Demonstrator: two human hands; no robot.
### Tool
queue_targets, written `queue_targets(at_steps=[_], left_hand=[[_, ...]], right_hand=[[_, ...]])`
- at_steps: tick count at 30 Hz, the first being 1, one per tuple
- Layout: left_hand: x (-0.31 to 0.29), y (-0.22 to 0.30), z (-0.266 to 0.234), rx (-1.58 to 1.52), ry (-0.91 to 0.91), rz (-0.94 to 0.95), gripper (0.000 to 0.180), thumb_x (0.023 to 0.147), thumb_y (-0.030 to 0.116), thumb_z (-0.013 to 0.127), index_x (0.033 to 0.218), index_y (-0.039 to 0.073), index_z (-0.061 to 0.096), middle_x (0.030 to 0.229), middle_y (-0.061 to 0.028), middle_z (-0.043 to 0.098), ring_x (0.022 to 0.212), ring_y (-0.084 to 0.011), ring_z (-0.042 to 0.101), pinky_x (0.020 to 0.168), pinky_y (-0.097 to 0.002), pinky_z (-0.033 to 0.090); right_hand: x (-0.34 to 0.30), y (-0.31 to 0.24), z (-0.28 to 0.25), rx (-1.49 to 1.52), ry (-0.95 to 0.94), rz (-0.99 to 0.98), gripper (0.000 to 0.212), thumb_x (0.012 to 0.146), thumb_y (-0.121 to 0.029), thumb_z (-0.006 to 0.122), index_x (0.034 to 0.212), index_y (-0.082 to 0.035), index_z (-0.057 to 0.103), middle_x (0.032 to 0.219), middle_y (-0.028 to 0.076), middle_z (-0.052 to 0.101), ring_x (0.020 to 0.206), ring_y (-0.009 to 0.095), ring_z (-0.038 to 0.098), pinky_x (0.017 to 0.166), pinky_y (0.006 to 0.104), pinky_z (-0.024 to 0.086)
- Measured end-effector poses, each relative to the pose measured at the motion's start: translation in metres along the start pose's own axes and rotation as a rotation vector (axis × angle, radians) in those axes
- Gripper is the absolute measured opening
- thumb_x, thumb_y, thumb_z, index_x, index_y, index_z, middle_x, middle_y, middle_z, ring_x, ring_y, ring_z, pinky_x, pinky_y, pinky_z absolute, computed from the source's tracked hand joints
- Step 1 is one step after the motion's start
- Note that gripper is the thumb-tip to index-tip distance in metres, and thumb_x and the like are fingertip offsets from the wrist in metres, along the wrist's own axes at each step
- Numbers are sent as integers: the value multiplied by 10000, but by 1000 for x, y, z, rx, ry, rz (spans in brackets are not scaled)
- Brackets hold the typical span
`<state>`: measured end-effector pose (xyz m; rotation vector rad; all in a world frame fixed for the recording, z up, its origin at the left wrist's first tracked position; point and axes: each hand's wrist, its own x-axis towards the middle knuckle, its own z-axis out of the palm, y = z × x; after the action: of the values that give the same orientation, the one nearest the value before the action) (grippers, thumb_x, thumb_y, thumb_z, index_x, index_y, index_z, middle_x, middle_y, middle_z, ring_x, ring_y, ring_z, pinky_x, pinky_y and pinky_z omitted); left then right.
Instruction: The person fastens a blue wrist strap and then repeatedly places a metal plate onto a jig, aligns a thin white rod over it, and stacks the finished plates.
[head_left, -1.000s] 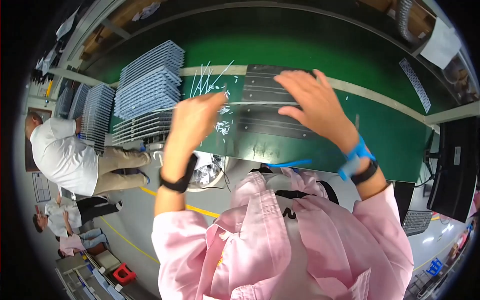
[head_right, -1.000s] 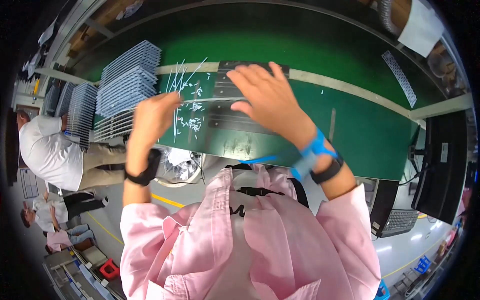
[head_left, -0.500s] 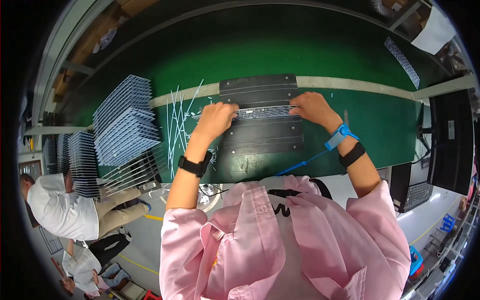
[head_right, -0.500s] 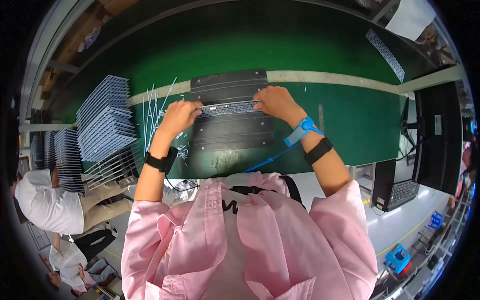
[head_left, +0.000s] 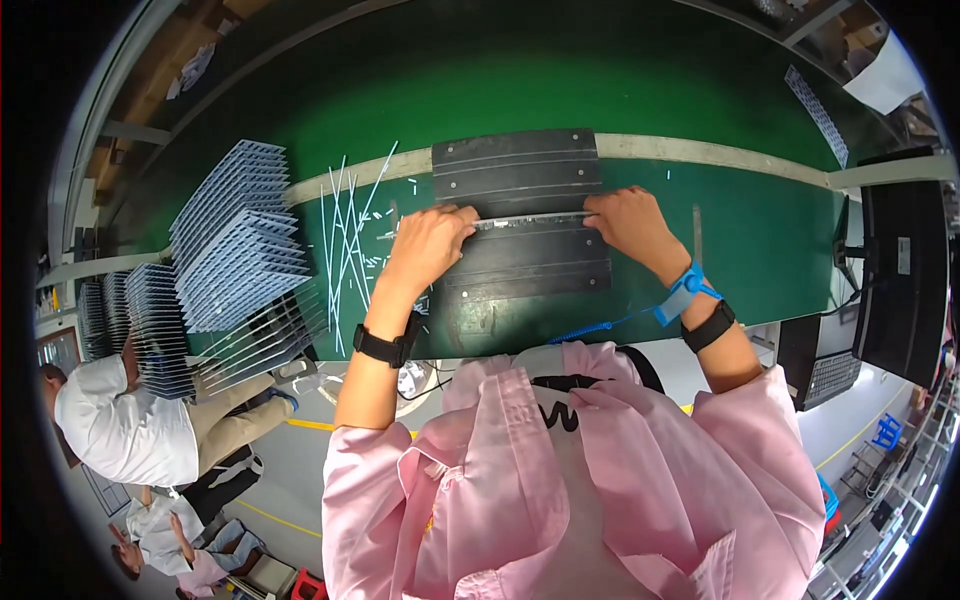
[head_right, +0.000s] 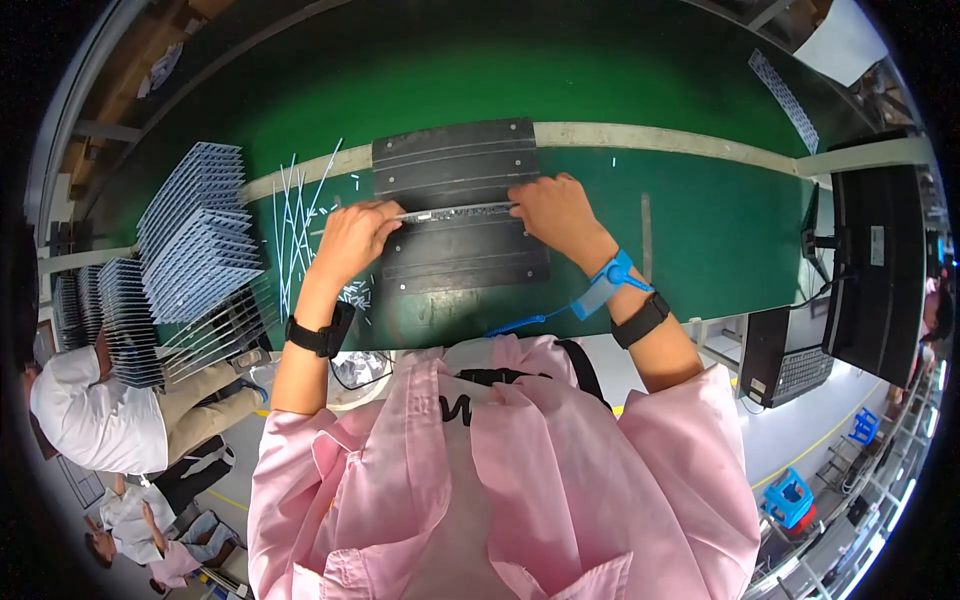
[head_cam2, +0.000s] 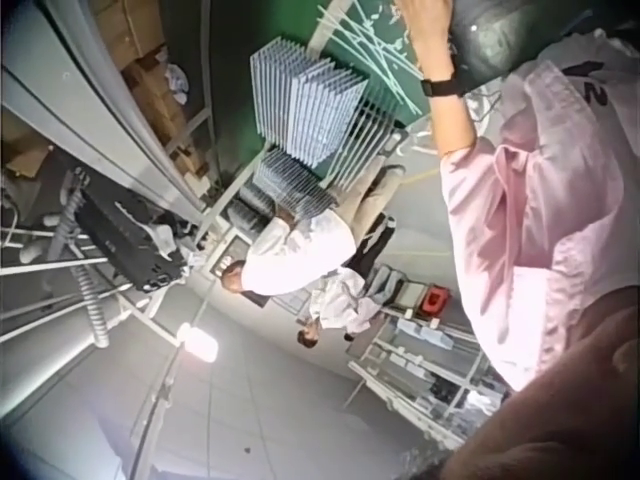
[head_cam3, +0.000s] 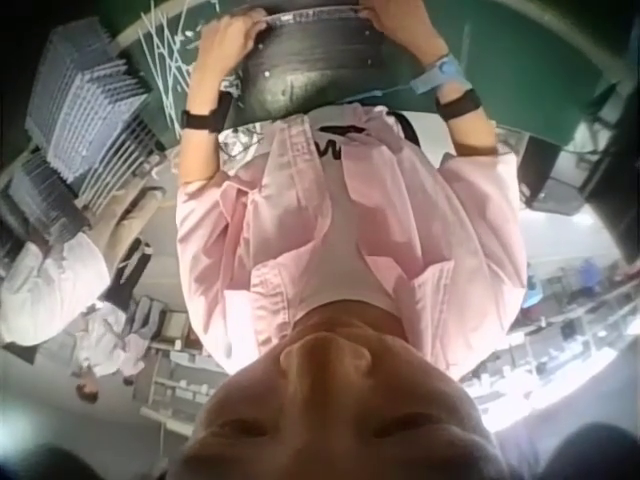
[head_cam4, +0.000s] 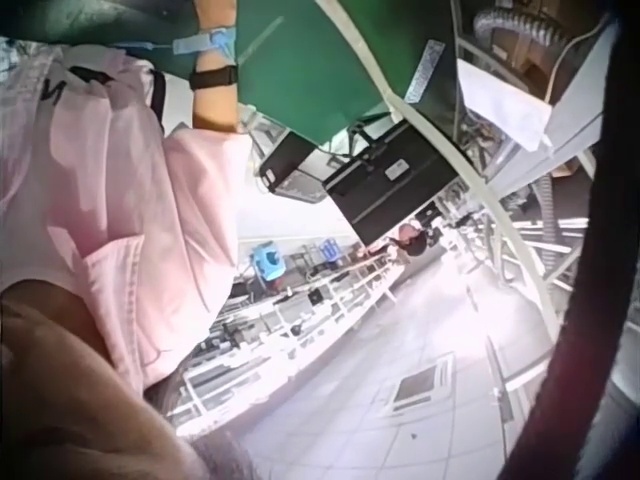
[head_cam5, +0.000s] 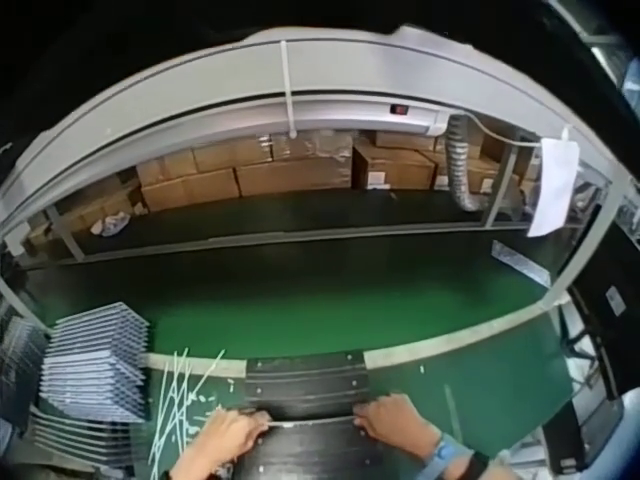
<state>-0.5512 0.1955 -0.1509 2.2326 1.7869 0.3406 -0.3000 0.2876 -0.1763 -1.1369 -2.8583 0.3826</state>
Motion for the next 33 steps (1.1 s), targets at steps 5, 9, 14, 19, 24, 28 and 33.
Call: queue_targets(at_steps=[5,9,14,19,24,28,33], left_hand=[[34,-26,2,-25,2,-67,177,726,156,589,882,72,590,789,-134,602,758,-324,563,635,-412,437],[85,-86,27,-74,-31,-76,339,695,235,646,989,80,578,834,-163,594,852,-318,562,714,-378,439],[98,-97,31,-195,-240,-190,305,674,217,663,923,58,585,813,-151,587,819,-296,562,707,-356,431],[41,-23,-27,-276,-112,-33,213,675,171,649,798,24,555,730,-147,552,731,-313,530,653,-374,401],[17,-1,-48,-90,67,20,212,697,198,627,789,28,539,690,-144,547,667,-331,523,586,-391,405],[14,-8,-32,-36,51,-45,221,707,205,621,810,35,525,680,-142,547,649,-327,528,567,-390,408],[10,-13,-17,4,60,-50,210,710,173,618,855,60,517,765,-124,575,703,-321,549,576,-396,428]], right_hand=[[30,18,6,-38,110,43,255,676,-257,641,873,-109,576,783,77,604,829,258,558,814,414,372],[75,37,32,-19,163,154,368,642,-256,669,946,-101,532,897,90,580,976,262,493,882,474,300],[85,38,32,-69,195,147,374,636,-250,676,940,-97,519,852,106,565,948,279,499,854,465,330],[34,8,-16,203,-17,138,273,669,-219,649,862,-81,515,718,125,548,774,318,536,728,410,408],[17,-9,-29,240,134,-143,158,720,-161,592,804,-70,493,653,121,536,680,328,525,622,400,411],[20,-12,-26,155,225,-159,115,739,-132,567,770,-66,477,643,112,535,672,319,524,611,403,402],[16,-14,-1,144,338,-168,113,736,-124,568,749,-60,475,649,116,535,657,315,528,599,398,408]])
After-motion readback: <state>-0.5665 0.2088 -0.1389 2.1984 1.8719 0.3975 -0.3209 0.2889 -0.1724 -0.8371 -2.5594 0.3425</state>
